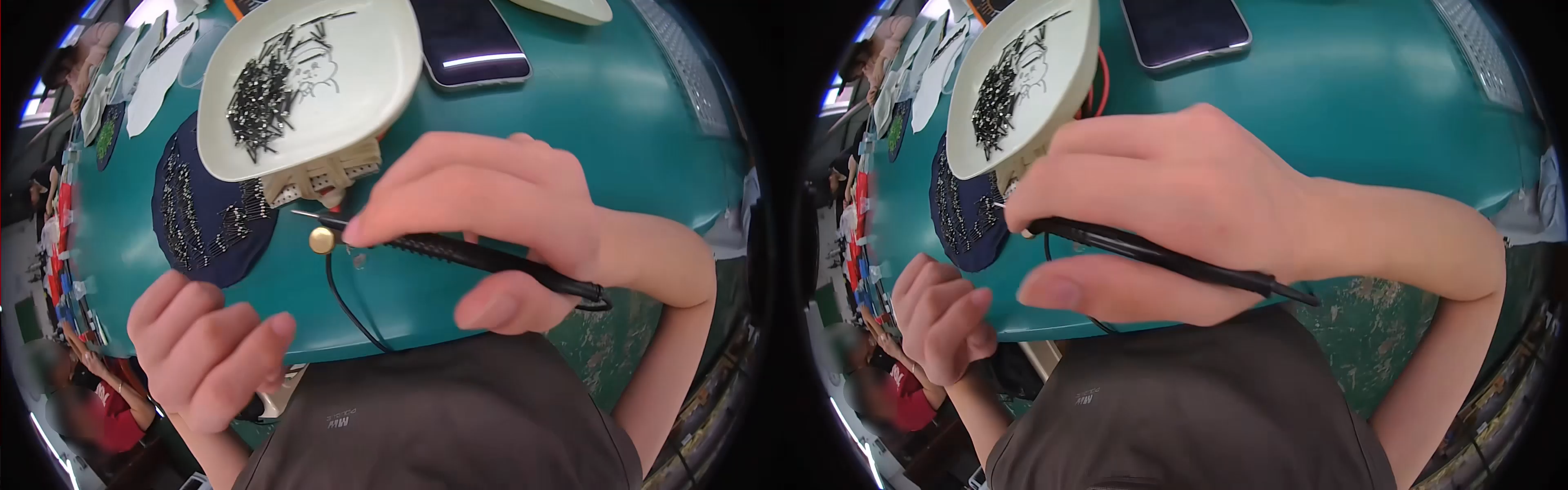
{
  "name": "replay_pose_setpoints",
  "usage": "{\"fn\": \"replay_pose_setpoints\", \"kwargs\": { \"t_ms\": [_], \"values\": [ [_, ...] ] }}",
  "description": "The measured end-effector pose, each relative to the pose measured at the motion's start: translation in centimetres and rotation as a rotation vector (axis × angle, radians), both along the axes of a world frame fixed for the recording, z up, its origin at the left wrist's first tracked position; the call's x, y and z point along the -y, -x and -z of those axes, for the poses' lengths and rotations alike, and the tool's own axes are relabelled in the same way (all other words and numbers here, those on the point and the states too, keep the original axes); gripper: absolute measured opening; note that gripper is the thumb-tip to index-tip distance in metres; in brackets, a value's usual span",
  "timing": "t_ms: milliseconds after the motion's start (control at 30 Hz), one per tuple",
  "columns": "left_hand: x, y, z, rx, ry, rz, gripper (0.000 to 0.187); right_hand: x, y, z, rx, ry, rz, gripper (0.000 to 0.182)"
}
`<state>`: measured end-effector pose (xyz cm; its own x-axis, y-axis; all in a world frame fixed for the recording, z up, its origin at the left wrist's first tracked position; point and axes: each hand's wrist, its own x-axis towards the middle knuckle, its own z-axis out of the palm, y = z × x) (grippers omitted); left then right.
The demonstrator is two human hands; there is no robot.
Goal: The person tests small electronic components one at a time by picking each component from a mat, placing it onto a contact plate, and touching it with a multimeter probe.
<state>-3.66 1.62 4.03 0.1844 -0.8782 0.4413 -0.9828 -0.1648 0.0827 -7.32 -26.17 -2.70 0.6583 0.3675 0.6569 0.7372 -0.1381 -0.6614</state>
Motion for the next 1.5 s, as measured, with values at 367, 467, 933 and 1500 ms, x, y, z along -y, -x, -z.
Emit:
{"fn": "replay_pose_setpoints", "kwargs": {
  "t_ms": [367, 467, 933, 1500],
  "values": [
    [1.6, 7.4, 13.4, -0.298, -0.509, 0.274, 0.018, -0.6, 0.0, 0.2, 0.045, -0.051, 0.111, 0.029],
    [0.9, 8.1, 16.1, -0.71, -0.414, -0.07, 0.025, -1.2, 0.1, 0.1, 0.021, -0.133, 0.131, 0.035],
    [0.4, 8.0, 17.4, -0.559, -0.225, -0.304, 0.025, -0.2, -0.1, 0.0, 0.033, 0.011, 0.095, 0.028],
    [-0.7, 7.4, 18.0, -0.224, -0.259, -0.226, 0.025, 0.4, 0.0, -0.7, -0.082, 0.114, 0.049, 0.063]
  ]
}}
